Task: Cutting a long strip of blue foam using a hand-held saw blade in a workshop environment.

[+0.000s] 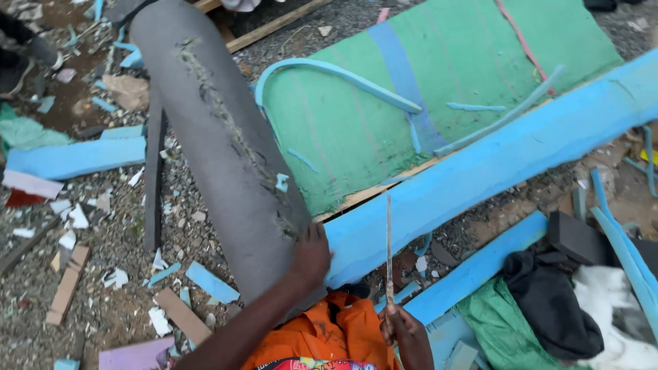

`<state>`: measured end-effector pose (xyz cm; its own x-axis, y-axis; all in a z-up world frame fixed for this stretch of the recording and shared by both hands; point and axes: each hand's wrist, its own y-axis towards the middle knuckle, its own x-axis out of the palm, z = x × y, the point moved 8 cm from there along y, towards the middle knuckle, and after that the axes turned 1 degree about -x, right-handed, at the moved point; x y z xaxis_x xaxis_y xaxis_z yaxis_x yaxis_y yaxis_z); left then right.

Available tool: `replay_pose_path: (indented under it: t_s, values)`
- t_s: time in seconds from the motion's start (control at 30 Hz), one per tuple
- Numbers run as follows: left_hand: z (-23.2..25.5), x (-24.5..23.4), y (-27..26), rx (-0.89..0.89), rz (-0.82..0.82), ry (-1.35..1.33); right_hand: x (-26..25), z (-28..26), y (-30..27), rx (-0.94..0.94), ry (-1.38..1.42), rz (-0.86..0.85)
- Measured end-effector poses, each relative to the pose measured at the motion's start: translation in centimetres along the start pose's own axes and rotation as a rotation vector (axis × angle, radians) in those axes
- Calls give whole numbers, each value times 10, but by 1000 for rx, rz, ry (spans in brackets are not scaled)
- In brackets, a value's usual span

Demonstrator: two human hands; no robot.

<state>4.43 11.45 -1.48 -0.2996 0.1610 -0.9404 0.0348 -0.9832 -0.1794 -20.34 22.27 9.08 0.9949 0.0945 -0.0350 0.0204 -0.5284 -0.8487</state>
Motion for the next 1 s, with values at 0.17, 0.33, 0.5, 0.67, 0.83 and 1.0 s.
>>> replay_pose_path:
  t_s: [0.17,0.33,0.5,0.67,0.83,1.0]
  values:
    - [19,81,-39,-157,-494,92,7,-12,-5,-101,32,15]
    - [38,89,-30,142,-454,803,5,-3,-5,-56,52,59]
    - [14,117,-23,-177,-214,624,-7,-1,-7,-100,57,83]
    - [35,45,-15,23,425,296,-24,-13,-4,-112,73,188]
    - [90,9,5,145,401,232,-41,-9,3,-105,145,211]
    - [145,-8,56,228,265,-97,-81,0,26,-49,234,201]
